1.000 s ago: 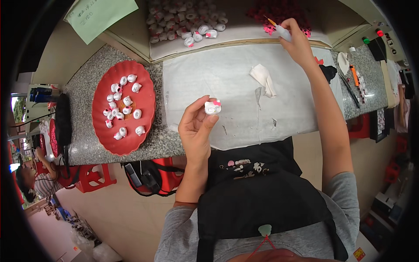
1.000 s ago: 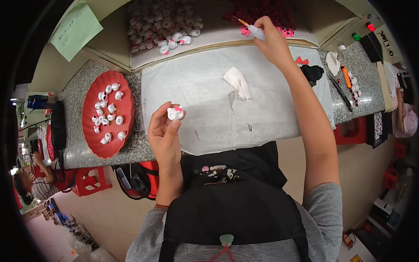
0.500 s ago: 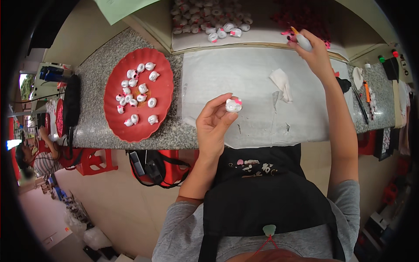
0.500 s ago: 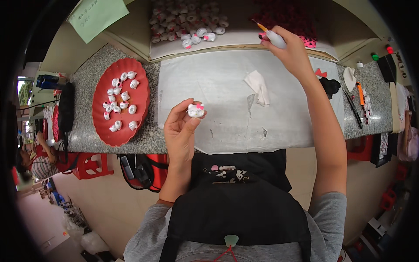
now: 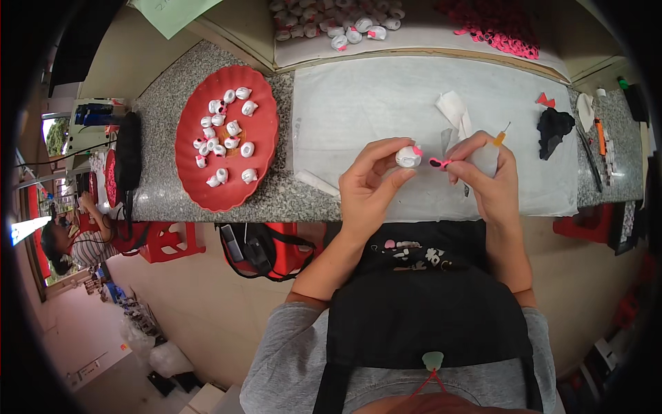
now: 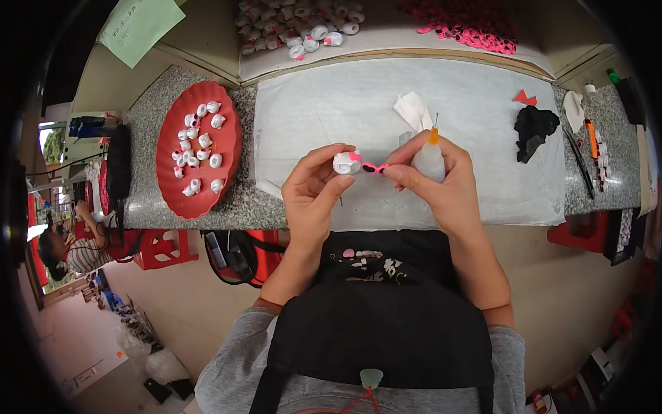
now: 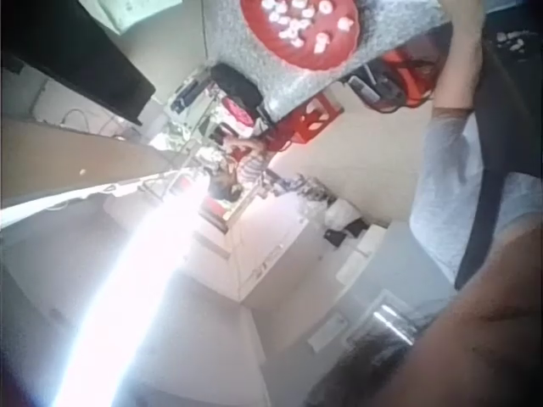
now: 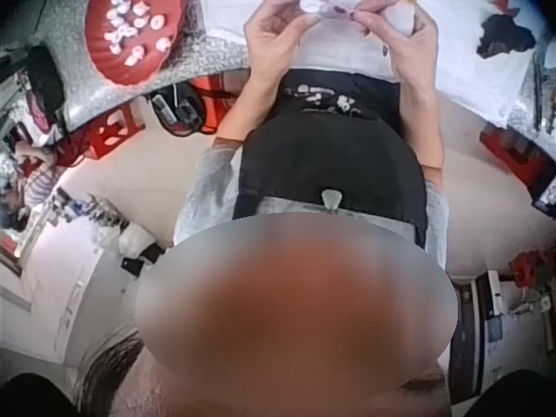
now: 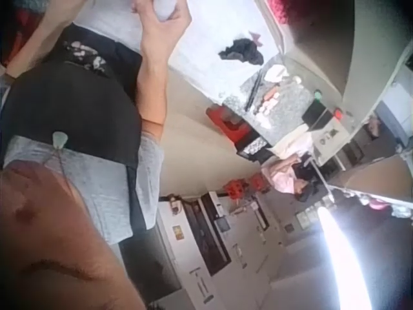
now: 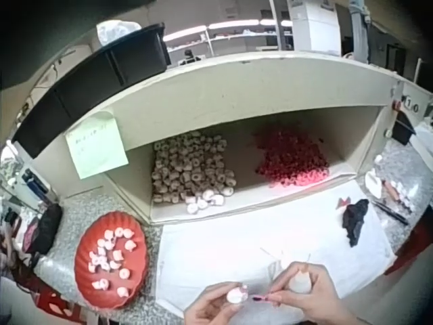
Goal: Applying glue and assembling small white character figurines at a workbench.
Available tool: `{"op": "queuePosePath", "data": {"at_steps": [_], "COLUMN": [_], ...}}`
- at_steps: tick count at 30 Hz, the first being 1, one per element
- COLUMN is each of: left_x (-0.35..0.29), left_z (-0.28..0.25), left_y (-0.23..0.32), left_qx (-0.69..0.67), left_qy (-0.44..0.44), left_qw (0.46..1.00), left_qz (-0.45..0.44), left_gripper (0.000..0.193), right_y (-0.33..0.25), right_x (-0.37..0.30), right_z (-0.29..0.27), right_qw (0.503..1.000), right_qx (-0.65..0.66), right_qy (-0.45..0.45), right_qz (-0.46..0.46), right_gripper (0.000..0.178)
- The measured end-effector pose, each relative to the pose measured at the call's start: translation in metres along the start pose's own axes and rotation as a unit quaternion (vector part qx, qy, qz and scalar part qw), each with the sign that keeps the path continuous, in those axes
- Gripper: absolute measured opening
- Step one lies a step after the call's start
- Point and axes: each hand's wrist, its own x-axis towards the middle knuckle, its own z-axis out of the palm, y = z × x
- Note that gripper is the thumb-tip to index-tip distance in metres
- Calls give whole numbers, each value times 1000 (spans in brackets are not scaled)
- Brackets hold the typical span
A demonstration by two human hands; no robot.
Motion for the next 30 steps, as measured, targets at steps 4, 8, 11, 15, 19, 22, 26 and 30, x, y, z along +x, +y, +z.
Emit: {"op": "queuePosePath", "data": {"at_steps": [4, 8, 11, 15, 19, 22, 26, 30], "left_x": [-2, -3, -3, -3, -6, -6, -8, -9], "left_z": [6, 6, 2, 5, 6, 8, 5, -1], "left_y": [2, 1, 1, 2, 6, 11, 8, 2], "left_qx": [132, 185, 240, 173, 18, -78, -96, -64], "left_qy": [8, 5, -49, -61, -29, -30, -44, -78], "left_qw": [989, 978, 960, 978, 999, 996, 993, 995], "left_qz": [68, 94, 134, 98, 6, -33, -52, 20], "left_gripper": [29, 28, 31, 28, 25, 26, 25, 24], "right_y": [2, 4, 6, 9, 15, 12, 4, 11], "right_x": [-5, -4, -6, -9, -12, -12, -13, -12], "right_z": [6, 7, 5, 5, 11, 13, 20, 17], "right_qw": [999, 998, 999, 999, 999, 998, 997, 995], "right_qx": [28, 17, 28, -8, -24, -8, 32, 37], "right_qy": [-31, -40, -32, -27, -12, -19, -65, -87], "right_qz": [29, 40, 34, 31, -27, -60, 4, -12], "right_gripper": [10, 10, 10, 10, 16, 22, 30, 31]}}
